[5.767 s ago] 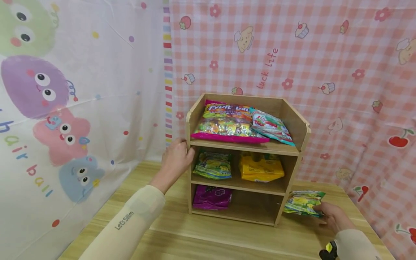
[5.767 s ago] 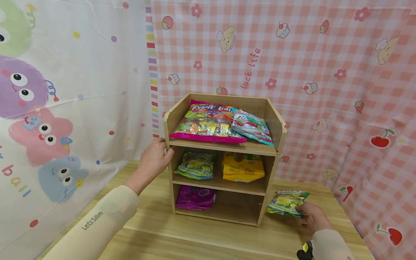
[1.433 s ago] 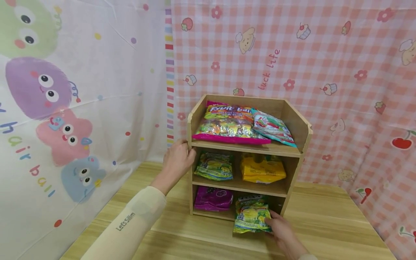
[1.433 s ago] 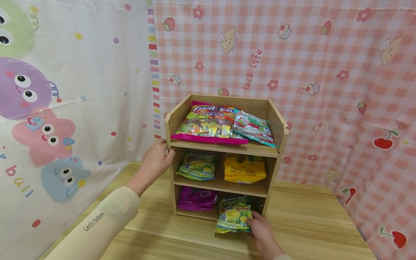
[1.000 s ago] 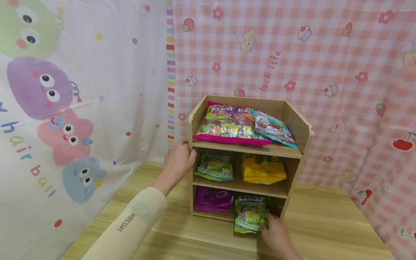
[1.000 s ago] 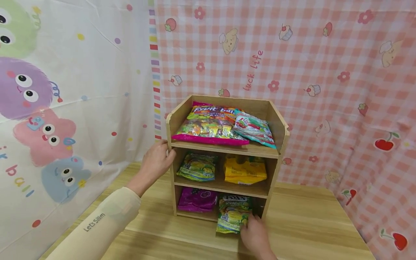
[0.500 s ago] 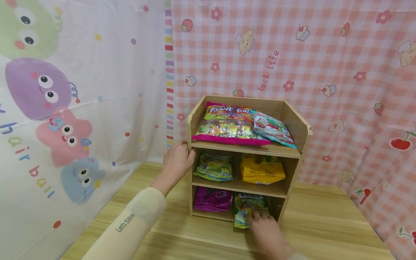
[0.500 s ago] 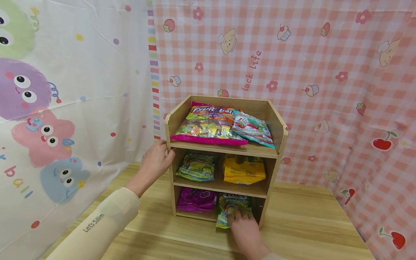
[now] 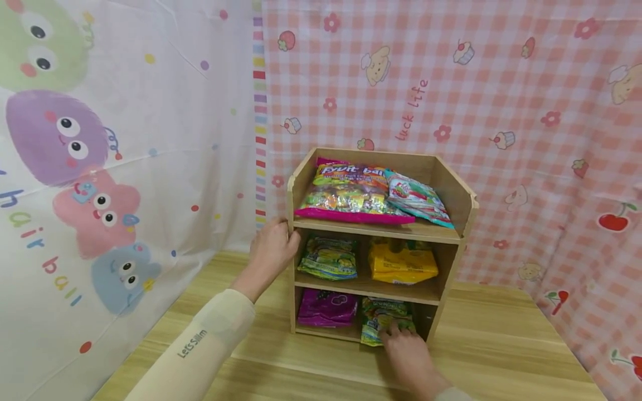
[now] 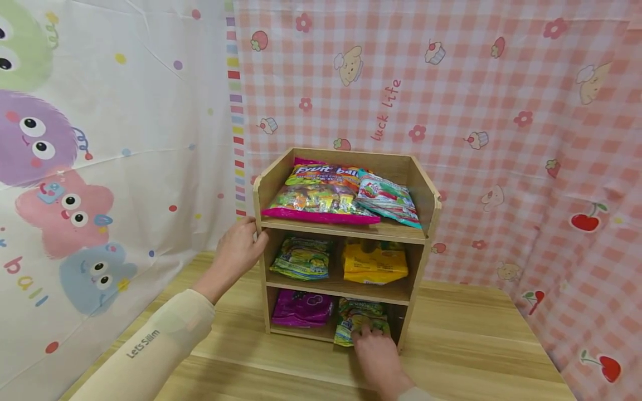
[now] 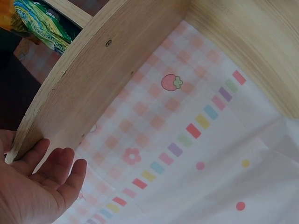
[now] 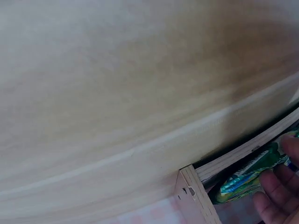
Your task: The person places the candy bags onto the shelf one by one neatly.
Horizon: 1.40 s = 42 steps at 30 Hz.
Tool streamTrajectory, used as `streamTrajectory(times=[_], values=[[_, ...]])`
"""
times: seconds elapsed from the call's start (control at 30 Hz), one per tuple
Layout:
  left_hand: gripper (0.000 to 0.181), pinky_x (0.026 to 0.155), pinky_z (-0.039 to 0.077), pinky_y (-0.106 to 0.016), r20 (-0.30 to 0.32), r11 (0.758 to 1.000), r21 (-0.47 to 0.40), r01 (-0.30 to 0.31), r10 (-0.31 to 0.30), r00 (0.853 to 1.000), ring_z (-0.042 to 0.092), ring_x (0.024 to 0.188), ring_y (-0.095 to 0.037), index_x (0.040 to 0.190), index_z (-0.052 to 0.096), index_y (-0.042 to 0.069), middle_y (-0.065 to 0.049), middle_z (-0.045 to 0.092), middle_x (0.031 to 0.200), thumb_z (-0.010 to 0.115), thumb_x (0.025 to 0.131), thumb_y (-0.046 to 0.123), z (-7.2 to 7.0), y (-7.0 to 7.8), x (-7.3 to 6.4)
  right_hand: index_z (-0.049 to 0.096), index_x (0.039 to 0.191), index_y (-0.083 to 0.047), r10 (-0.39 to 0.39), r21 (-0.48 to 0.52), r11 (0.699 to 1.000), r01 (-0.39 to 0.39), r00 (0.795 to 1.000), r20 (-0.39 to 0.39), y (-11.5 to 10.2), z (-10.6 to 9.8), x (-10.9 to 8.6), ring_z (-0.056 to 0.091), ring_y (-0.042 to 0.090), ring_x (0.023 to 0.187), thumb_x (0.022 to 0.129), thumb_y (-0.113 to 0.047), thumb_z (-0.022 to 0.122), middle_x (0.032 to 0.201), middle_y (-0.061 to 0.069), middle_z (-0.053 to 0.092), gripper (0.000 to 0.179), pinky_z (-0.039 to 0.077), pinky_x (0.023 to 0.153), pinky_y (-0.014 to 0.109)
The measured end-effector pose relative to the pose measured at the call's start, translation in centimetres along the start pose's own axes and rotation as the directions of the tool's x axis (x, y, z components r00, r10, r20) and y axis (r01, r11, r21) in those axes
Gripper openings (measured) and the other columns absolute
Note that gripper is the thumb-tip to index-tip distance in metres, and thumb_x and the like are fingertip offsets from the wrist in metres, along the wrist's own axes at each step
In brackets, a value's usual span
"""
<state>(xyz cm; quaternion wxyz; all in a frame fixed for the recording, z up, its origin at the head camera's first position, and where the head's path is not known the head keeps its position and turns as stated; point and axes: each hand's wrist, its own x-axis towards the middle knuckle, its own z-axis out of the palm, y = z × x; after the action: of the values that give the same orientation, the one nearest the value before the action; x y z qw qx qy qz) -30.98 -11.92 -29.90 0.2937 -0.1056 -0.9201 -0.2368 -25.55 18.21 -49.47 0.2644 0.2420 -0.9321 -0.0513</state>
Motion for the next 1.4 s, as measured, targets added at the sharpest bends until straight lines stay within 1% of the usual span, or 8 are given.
streamTrajectory(times=[0.27, 0.5, 0.6, 0.8, 0.93, 1.13, 1.23, 1.4], values=[[0.033, 0.077, 0.054, -0.054, -0.002, 1.000, -0.006, 0.003, -0.003, 1.000, 0.064, 0.103, -0.040, 0.095, 0.071, -0.005, -0.017, 0.063, 0.123, 0.053, 0.094, 0.022, 0.1, -0.2, -0.1, 0.074, 0.098, -0.015, 0.073, 0.032, 0.997, -0.075, 0.995, 0.066, 0.2, 0.4, 0.7, 0.059, 0.024, 0.065, 0.075, 0.008, 0.075, 0.091, 0.007, 0.065, 0.033, 0.051, 0.048, 0.036], [0.033, 0.075, 0.054, -0.054, -0.007, 1.000, -0.005, 0.008, -0.008, 1.000, 0.065, 0.099, -0.039, 0.100, 0.070, -0.006, -0.016, 0.064, 0.120, 0.053, 0.094, 0.022, 0.1, -0.3, 0.0, 0.071, 0.099, -0.007, -0.004, 0.002, 1.000, 0.004, 1.000, -0.004, -0.6, 0.4, 0.1, 0.062, 0.032, 0.080, 0.071, 0.010, 0.075, 0.097, 0.015, 0.061, 0.033, 0.054, 0.053, 0.039], [0.033, 0.075, 0.054, -0.053, -0.001, 1.000, -0.006, 0.009, -0.009, 1.000, 0.065, 0.098, -0.039, 0.100, 0.070, -0.006, -0.016, 0.064, 0.120, 0.052, 0.094, 0.022, 0.1, -0.3, -0.1, 0.071, 0.100, -0.007, 0.001, -0.023, 1.000, -0.001, 1.000, 0.017, -1.3, 0.5, -0.2, 0.062, 0.031, 0.081, 0.071, 0.007, 0.074, 0.097, 0.015, 0.059, 0.032, 0.054, 0.052, 0.038], [0.033, 0.074, 0.054, -0.054, -0.002, 1.000, -0.006, 0.009, -0.009, 1.000, 0.064, 0.097, -0.039, 0.099, 0.069, -0.006, -0.016, 0.064, 0.119, 0.053, 0.094, 0.022, 0.1, -0.3, -0.1, 0.069, 0.112, -0.003, 0.000, -0.020, 1.000, 0.002, 0.993, 0.118, -1.7, 0.2, -0.4, 0.061, 0.033, 0.092, 0.076, 0.000, 0.074, 0.101, 0.014, 0.058, 0.037, 0.055, 0.074, 0.047], [0.033, 0.073, 0.054, -0.054, -0.013, 1.000, -0.007, 0.009, -0.009, 1.000, 0.065, 0.095, -0.039, 0.099, 0.069, -0.006, -0.016, 0.065, 0.116, 0.053, 0.093, 0.022, 0.1, -0.2, 0.0, 0.067, 0.113, 0.000, 0.027, 0.030, 0.999, -0.032, 0.989, 0.146, -1.5, -0.1, -0.6, 0.059, 0.038, 0.099, 0.072, -0.008, 0.077, 0.105, 0.017, 0.058, 0.042, 0.050, 0.085, 0.054], [0.032, 0.073, 0.054, -0.053, -0.023, 1.000, -0.008, 0.010, -0.010, 1.000, 0.065, 0.094, -0.039, 0.099, 0.069, -0.006, -0.016, 0.065, 0.114, 0.053, 0.093, 0.021, 0.1, -0.2, 0.0, 0.062, 0.116, 0.010, 0.090, 0.155, 0.979, -0.130, 0.966, 0.241, -1.2, -0.3, -0.7, 0.056, 0.045, 0.103, 0.064, -0.012, 0.080, 0.110, 0.025, 0.053, 0.059, 0.053, 0.075, 0.058], [0.032, 0.073, 0.054, -0.053, -0.025, 1.000, -0.005, 0.004, -0.004, 1.000, 0.065, 0.093, -0.039, 0.099, 0.069, -0.006, -0.016, 0.065, 0.114, 0.053, 0.093, 0.021, 0.1, -0.2, 0.0, 0.062, 0.116, 0.012, 0.073, 0.170, 0.978, -0.120, 0.963, 0.261, -1.1, -0.3, -0.6, 0.057, 0.045, 0.100, 0.069, -0.010, 0.078, 0.108, 0.025, 0.054, 0.055, 0.055, 0.068, 0.055], [0.032, 0.074, 0.054, -0.053, -0.029, 1.000, -0.003, -0.012, 0.012, 1.000, 0.065, 0.096, -0.039, 0.098, 0.070, -0.006, -0.017, 0.065, 0.117, 0.054, 0.093, 0.021, 0.2, -0.2, 0.0, 0.062, 0.114, 0.012, 0.024, 0.165, 0.984, -0.067, 0.967, 0.252, -1.0, -0.5, -0.6, 0.062, 0.040, 0.092, 0.073, -0.008, 0.072, 0.106, 0.025, 0.059, 0.047, 0.056, 0.071, 0.048]])
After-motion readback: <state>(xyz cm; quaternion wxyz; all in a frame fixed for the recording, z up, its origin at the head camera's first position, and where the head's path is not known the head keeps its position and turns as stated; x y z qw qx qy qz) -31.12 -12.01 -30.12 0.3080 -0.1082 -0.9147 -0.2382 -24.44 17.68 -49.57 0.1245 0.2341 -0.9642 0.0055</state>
